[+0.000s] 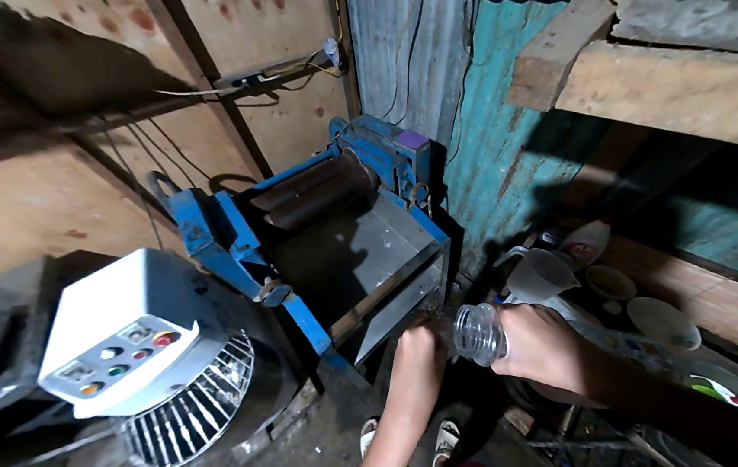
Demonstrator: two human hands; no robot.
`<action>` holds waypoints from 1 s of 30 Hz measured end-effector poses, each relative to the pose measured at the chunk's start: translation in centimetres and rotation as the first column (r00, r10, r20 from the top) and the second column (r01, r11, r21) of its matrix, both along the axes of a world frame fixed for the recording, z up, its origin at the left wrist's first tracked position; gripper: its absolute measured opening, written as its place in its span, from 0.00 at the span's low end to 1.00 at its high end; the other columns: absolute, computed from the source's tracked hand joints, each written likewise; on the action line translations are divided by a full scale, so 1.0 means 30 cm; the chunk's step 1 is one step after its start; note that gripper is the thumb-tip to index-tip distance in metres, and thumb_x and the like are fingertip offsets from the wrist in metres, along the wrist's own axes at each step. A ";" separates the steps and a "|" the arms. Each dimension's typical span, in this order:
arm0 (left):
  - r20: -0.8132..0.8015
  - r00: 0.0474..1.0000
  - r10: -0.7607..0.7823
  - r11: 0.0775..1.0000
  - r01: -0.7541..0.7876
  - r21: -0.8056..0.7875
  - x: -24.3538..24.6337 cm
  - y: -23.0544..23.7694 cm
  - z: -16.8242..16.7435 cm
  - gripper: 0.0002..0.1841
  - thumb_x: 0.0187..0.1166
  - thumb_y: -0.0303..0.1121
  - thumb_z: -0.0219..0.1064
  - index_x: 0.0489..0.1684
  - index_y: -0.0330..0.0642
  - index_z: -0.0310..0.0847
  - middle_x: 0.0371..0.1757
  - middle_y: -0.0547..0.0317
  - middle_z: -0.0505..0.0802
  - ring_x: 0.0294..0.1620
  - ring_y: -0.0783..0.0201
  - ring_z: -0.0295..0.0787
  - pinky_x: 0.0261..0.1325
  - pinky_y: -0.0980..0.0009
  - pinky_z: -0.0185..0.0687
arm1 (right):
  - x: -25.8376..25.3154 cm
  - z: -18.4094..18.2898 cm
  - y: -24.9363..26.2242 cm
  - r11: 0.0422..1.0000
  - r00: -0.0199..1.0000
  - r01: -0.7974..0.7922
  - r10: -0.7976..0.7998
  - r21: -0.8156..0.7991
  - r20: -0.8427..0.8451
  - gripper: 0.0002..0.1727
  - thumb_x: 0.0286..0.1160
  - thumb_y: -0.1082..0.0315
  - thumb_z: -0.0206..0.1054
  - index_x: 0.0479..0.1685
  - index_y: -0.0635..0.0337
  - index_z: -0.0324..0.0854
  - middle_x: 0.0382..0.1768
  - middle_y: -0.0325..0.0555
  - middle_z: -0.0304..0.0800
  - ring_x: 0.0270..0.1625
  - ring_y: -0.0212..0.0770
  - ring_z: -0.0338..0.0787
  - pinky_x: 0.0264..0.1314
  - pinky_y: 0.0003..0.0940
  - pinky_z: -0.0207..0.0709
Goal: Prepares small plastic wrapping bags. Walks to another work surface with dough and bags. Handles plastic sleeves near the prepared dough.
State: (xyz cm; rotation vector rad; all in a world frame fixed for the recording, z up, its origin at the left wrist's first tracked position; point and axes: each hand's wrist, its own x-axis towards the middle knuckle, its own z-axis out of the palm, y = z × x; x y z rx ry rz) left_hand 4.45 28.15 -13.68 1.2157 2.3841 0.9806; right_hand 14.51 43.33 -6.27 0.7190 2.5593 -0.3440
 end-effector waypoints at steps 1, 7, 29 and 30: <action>-0.002 1.000 0.002 1.000 -0.002 0.002 0.000 -0.001 -0.002 0.16 0.73 0.21 0.65 0.55 0.40 0.93 0.52 0.51 0.94 0.39 0.60 0.92 0.50 0.64 0.89 | 0.000 0.000 0.000 1.000 1.000 0.000 0.000 -0.002 0.002 0.40 0.55 0.47 0.83 0.63 0.68 0.79 0.51 0.62 0.90 0.58 0.63 0.89 0.59 0.64 0.78; -0.011 1.000 0.011 1.000 -0.011 0.015 0.003 -0.001 -0.010 0.16 0.72 0.20 0.65 0.55 0.40 0.93 0.50 0.51 0.95 0.38 0.60 0.92 0.49 0.66 0.89 | 0.001 0.001 -0.001 1.000 1.000 -0.007 0.007 0.002 0.011 0.39 0.55 0.47 0.82 0.63 0.66 0.79 0.52 0.61 0.90 0.59 0.62 0.89 0.59 0.63 0.79; 0.023 1.000 -0.002 1.000 0.002 0.003 0.003 0.007 0.002 0.17 0.72 0.20 0.64 0.55 0.41 0.93 0.50 0.51 0.94 0.37 0.62 0.91 0.48 0.67 0.88 | 0.013 0.004 0.006 1.000 1.000 -0.012 0.012 0.004 0.008 0.38 0.55 0.47 0.82 0.61 0.67 0.80 0.51 0.60 0.91 0.58 0.62 0.90 0.59 0.62 0.79; 0.026 1.000 -0.001 1.000 0.001 -0.001 0.003 0.007 0.003 0.17 0.72 0.20 0.64 0.55 0.41 0.93 0.50 0.51 0.94 0.37 0.61 0.91 0.48 0.67 0.88 | 0.014 0.003 0.006 1.000 1.000 -0.015 0.015 0.003 0.003 0.37 0.55 0.48 0.82 0.60 0.67 0.81 0.51 0.61 0.91 0.58 0.62 0.90 0.59 0.63 0.79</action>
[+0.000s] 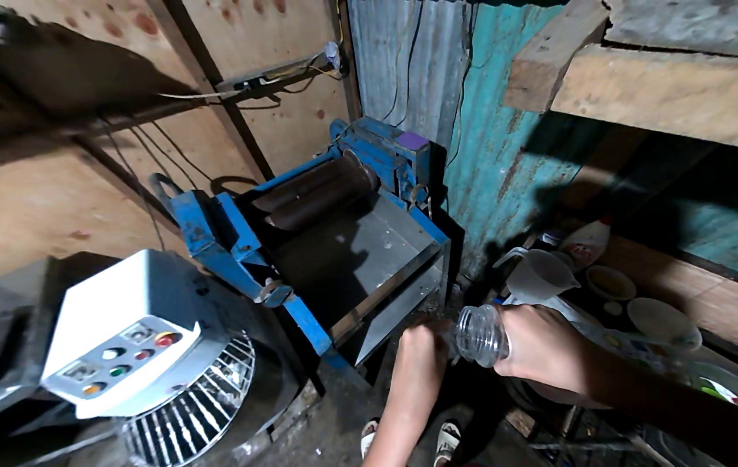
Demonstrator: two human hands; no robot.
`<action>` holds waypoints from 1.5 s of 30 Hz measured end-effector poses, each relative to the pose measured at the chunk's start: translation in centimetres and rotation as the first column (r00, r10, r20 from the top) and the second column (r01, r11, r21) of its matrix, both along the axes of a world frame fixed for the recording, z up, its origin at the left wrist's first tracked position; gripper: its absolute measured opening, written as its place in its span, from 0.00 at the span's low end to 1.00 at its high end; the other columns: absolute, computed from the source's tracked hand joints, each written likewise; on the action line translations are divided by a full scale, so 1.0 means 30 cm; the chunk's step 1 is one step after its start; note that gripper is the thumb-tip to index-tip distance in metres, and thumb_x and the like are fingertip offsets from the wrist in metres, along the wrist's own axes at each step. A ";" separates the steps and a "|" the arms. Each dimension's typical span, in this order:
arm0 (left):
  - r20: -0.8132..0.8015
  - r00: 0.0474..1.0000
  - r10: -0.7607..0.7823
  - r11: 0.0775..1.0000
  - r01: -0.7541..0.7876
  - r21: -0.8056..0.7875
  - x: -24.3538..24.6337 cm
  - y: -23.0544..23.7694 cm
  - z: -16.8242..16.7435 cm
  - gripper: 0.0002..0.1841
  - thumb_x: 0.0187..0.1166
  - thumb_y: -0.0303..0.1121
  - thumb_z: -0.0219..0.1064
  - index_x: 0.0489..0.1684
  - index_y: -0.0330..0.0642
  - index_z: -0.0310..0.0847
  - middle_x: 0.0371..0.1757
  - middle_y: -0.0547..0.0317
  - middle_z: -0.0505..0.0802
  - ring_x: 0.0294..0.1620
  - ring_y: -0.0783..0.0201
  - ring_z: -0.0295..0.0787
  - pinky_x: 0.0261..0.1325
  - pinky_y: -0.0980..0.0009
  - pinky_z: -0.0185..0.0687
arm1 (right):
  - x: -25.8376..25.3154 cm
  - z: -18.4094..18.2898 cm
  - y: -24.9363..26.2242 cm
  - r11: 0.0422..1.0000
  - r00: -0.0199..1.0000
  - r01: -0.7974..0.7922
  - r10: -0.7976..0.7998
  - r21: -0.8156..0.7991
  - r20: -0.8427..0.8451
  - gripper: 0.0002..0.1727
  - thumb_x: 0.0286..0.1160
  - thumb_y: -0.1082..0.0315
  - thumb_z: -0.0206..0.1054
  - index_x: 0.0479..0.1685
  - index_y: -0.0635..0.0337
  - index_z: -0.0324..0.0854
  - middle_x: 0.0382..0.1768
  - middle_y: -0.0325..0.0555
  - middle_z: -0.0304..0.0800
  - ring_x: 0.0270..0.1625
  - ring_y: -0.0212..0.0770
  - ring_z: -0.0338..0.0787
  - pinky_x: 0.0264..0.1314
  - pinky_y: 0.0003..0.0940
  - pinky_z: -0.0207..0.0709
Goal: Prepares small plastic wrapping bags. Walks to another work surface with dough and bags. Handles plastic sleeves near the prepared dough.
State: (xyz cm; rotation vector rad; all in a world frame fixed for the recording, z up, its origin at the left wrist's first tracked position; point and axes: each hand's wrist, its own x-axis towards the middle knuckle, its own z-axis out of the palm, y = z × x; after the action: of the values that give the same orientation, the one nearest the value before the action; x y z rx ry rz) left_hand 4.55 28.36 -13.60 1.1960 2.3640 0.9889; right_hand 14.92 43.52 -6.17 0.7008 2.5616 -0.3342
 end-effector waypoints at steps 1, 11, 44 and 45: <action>0.001 1.000 -0.001 1.000 0.001 0.001 0.000 0.000 -0.001 0.17 0.72 0.20 0.64 0.55 0.41 0.93 0.50 0.50 0.94 0.37 0.61 0.91 0.48 0.66 0.88 | 0.001 0.000 0.001 1.000 1.000 -0.001 0.001 -0.001 -0.003 0.37 0.55 0.48 0.82 0.60 0.67 0.81 0.50 0.61 0.91 0.58 0.62 0.90 0.59 0.63 0.79; 0.024 1.000 -0.004 1.000 0.004 0.006 -0.004 0.001 -0.003 0.18 0.71 0.19 0.64 0.55 0.41 0.93 0.49 0.51 0.95 0.36 0.63 0.90 0.47 0.68 0.87 | -0.003 0.015 -0.006 1.000 0.999 -0.001 0.001 0.015 0.038 0.35 0.57 0.48 0.81 0.59 0.67 0.81 0.51 0.61 0.91 0.58 0.62 0.90 0.59 0.63 0.78; 0.032 0.999 0.000 1.000 0.000 0.011 -0.003 0.005 -0.005 0.18 0.72 0.19 0.63 0.54 0.41 0.93 0.50 0.51 0.95 0.38 0.61 0.91 0.49 0.66 0.87 | 0.003 0.032 -0.008 1.000 0.999 -0.015 0.014 0.014 0.049 0.38 0.57 0.48 0.81 0.62 0.68 0.80 0.51 0.63 0.90 0.58 0.63 0.89 0.59 0.63 0.78; 0.035 0.999 0.000 1.000 0.000 0.011 -0.003 0.005 -0.004 0.18 0.72 0.19 0.63 0.55 0.41 0.93 0.50 0.51 0.95 0.39 0.61 0.91 0.49 0.66 0.86 | 0.002 0.032 -0.008 1.000 0.998 -0.017 0.016 0.016 0.055 0.38 0.58 0.48 0.81 0.63 0.68 0.79 0.52 0.62 0.90 0.58 0.63 0.89 0.59 0.62 0.78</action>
State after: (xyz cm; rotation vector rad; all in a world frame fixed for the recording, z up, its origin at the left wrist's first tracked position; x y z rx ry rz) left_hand 4.46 28.50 -13.73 1.1728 2.3352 1.0155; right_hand 14.98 43.27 -5.21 0.6858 2.5197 -0.2845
